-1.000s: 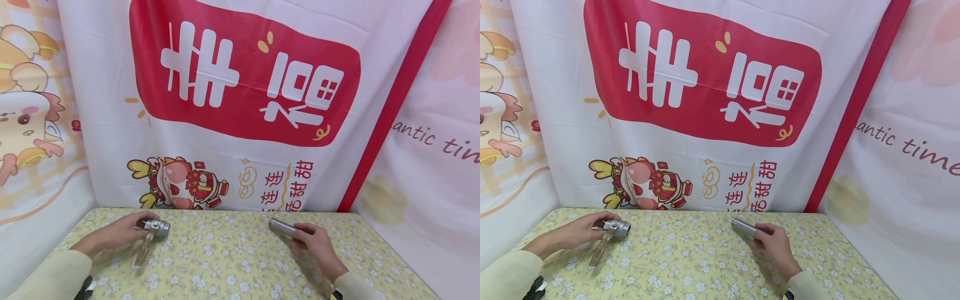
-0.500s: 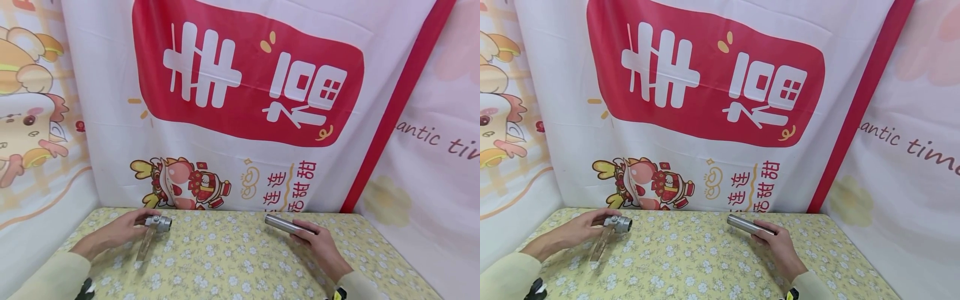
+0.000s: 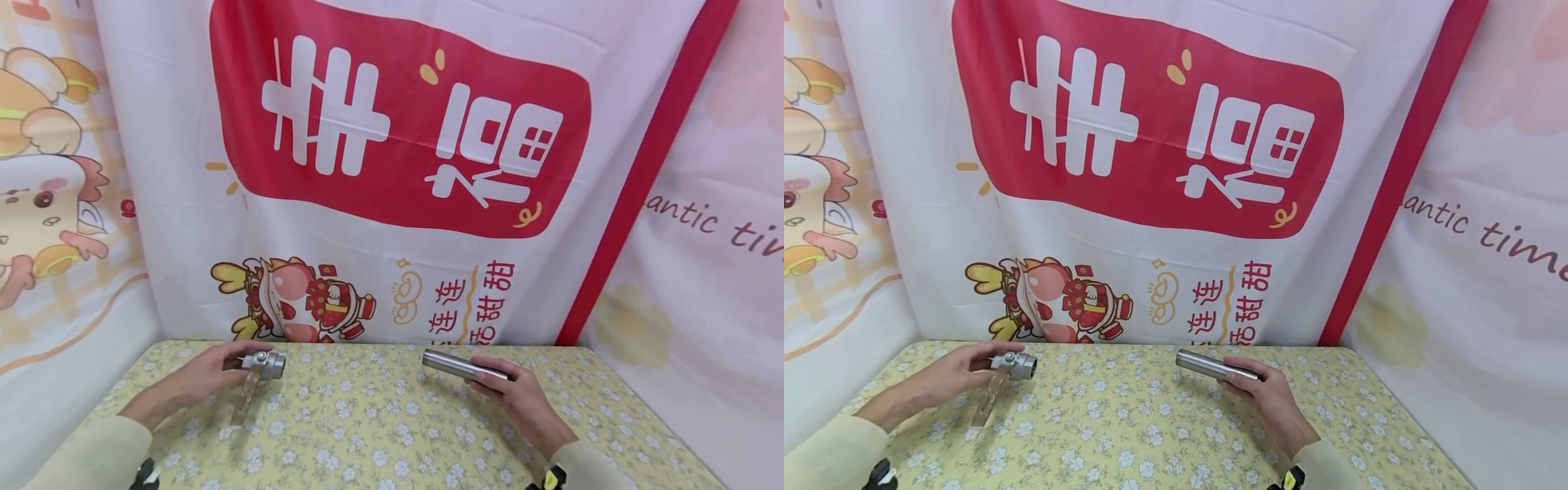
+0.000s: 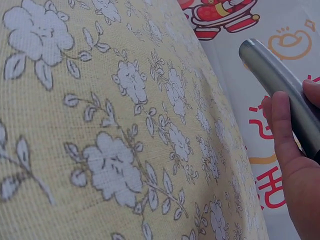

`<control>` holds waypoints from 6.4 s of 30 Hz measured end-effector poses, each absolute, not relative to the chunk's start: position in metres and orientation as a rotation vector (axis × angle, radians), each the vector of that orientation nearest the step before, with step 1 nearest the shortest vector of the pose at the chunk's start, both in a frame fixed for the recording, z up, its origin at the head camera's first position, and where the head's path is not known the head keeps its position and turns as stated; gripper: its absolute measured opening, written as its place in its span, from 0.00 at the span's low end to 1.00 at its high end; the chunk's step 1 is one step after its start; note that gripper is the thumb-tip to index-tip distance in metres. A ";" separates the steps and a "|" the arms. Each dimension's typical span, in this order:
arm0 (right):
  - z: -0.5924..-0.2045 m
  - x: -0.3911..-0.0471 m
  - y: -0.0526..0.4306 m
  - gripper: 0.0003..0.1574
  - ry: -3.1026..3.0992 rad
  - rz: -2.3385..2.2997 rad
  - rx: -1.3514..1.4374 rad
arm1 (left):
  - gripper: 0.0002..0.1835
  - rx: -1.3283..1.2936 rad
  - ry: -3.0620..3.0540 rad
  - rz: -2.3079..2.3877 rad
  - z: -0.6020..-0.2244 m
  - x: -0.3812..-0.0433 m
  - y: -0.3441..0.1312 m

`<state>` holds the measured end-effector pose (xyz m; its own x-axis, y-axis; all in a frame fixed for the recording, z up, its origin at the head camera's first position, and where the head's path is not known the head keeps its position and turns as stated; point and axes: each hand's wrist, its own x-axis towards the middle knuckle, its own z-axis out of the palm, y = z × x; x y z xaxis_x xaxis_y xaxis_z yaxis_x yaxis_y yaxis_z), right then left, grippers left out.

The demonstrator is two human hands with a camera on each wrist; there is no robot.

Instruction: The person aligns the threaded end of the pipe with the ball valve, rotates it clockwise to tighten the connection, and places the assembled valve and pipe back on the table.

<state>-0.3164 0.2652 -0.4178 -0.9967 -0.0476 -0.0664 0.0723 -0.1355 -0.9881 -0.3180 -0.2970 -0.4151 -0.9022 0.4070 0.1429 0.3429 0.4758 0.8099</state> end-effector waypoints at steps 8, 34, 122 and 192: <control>-0.419 -0.317 0.267 0.23 1.990 -2.306 -0.022 | 0.31 0.657 2.633 1.454 -0.419 -0.315 -0.294; -0.418 -0.323 0.262 0.18 1.873 -2.338 -0.135 | 0.28 0.537 2.650 1.593 -0.418 -0.306 -0.273; -0.431 -0.316 0.238 0.16 1.665 -2.184 -0.403 | 0.24 0.561 2.330 1.770 -0.424 -0.279 -0.212; -0.430 -0.311 0.217 0.22 1.593 -2.153 -0.333 | 0.24 0.516 2.264 1.825 -0.423 -0.272 -0.184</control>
<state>-0.3108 0.2167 -0.4303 -0.8748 -0.4800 -0.0656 0.2031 -0.2404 -0.9492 -0.2724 -0.1838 -0.4235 -0.9219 0.3810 0.0704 0.1498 0.1828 0.9717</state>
